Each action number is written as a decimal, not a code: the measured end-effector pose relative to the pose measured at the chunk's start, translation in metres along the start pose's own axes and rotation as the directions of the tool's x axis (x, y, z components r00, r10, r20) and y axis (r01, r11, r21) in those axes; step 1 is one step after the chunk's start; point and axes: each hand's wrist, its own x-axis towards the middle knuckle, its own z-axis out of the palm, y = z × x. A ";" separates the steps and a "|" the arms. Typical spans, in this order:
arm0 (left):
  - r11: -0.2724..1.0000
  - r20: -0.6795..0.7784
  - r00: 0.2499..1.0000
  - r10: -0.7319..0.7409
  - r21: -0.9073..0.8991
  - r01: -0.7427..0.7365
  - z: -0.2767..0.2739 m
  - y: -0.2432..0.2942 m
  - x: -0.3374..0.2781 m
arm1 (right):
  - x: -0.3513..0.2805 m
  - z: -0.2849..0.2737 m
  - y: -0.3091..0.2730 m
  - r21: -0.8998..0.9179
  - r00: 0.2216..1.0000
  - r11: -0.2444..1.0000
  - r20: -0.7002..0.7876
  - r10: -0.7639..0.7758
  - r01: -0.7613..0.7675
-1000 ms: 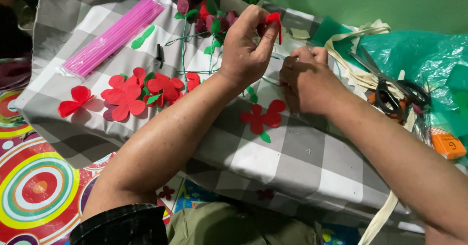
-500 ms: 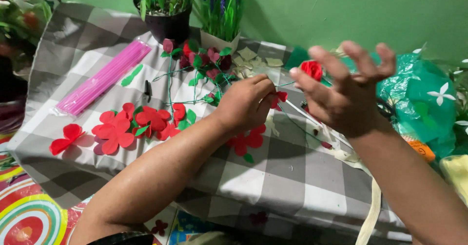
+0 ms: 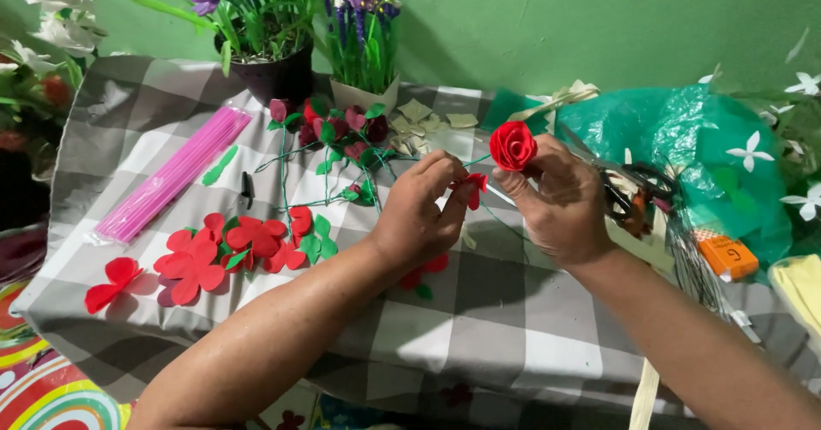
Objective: The person constructs an artificial rose by attaching red petals to a green wire stem, using a lighter and glue stick to melt the adhesive and secure the pieces.
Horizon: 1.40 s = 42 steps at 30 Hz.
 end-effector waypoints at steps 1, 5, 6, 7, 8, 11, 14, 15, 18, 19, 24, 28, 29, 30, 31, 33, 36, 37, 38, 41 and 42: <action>1.000 0.005 1.000 0.002 -0.002 -0.002 0.001 0.001 -0.001 | -0.001 0.002 -0.002 0.024 1.000 0.999 0.010 0.026 -0.026; 1.000 0.070 0.997 -0.009 -0.008 0.009 0.000 0.005 -0.002 | -0.006 0.008 -0.013 0.021 0.999 0.998 -0.005 0.053 -0.053; 1.000 0.079 0.997 -0.004 0.001 0.004 -0.001 0.007 -0.002 | -0.007 0.006 -0.013 -0.028 0.999 0.998 -0.004 0.052 -0.053; 1.000 0.087 0.996 0.000 0.010 -0.001 -0.001 0.010 -0.001 | -0.008 0.004 -0.012 -0.077 0.999 0.996 -0.003 0.052 -0.052; 1.000 0.089 0.996 0.001 0.010 -0.001 -0.001 0.010 -0.002 | -0.008 0.005 -0.010 -0.077 0.999 0.996 -0.004 0.051 -0.052; 0.998 0.098 0.995 0.017 0.061 -0.023 0.000 0.011 -0.003 | -0.010 0.008 -0.007 -0.077 0.999 0.996 -0.038 0.032 -0.035; 0.997 0.125 0.992 0.018 0.077 -0.028 -0.001 0.013 -0.002 | -0.013 0.012 -0.011 -0.015 0.995 0.999 -0.091 0.040 -0.042; 0.998 0.113 0.993 0.013 0.055 -0.019 0.000 0.013 -0.003 | -0.013 0.012 -0.015 0.019 0.990 0.995 -0.092 0.103 -0.102; 1.000 0.086 0.996 -0.016 0.000 0.016 0.004 0.012 -0.004 | -0.010 0.018 -0.025 0.112 0.972 0.978 -0.131 0.193 -0.179; 0.998 0.070 0.997 -0.042 -0.034 0.044 0.005 0.011 -0.005 | -0.009 0.021 -0.028 0.170 0.960 0.966 -0.167 0.223 -0.195; 0.993 0.045 0.998 -0.053 -0.101 0.057 0.003 0.016 -0.001 | -0.009 0.021 -0.028 0.262 0.944 0.943 -0.202 0.259 -0.203; 0.978 0.052 0.997 -0.053 -0.198 0.062 0.002 0.019 -0.001 | -0.011 0.017 -0.023 0.295 0.965 0.946 -0.181 0.190 -0.131; 0.979 0.053 0.997 -0.050 -0.197 0.059 0.001 0.019 -0.001 | -0.011 0.015 -0.023 0.296 0.965 0.947 -0.183 0.187 -0.128; 0.970 0.089 0.995 -0.042 -0.235 0.062 0.000 0.018 -0.001 | -0.010 0.013 -0.023 0.298 0.975 0.946 -0.137 0.177 -0.130; 0.960 0.124 0.992 -0.032 -0.273 0.065 0.000 0.017 -0.002 | -0.009 0.010 -0.022 0.301 0.982 0.944 -0.091 0.167 -0.132; 0.945 0.145 0.989 -0.028 -0.319 0.074 -0.002 0.011 -0.004 | -0.007 0.008 -0.026 0.309 0.985 0.939 -0.032 0.167 -0.149; 0.903 0.203 0.979 -0.021 -0.417 0.106 -0.006 0.014 0.000 | -0.003 -0.006 -0.023 0.291 0.983 0.939 0.093 0.160 -0.181; 0.876 0.234 0.972 -0.020 -0.465 0.130 -0.009 0.018 0.002 | -0.002 -0.012 -0.021 0.267 0.974 0.944 0.165 0.153 -0.193; 0.877 0.233 0.972 -0.021 -0.463 0.130 -0.010 0.019 0.003 | -0.002 -0.014 -0.019 0.269 0.974 0.944 0.166 0.152 -0.193; 0.787 0.352 0.934 -0.056 -0.560 0.259 -0.014 0.021 0.004 | -0.001 -0.018 -0.019 0.432 0.956 0.878 0.279 0.085 -0.204; 0.728 0.396 0.915 -0.074 -0.605 0.321 -0.013 0.021 0.002 | 0.000 -0.018 -0.023 0.451 0.949 0.867 0.308 0.072 -0.213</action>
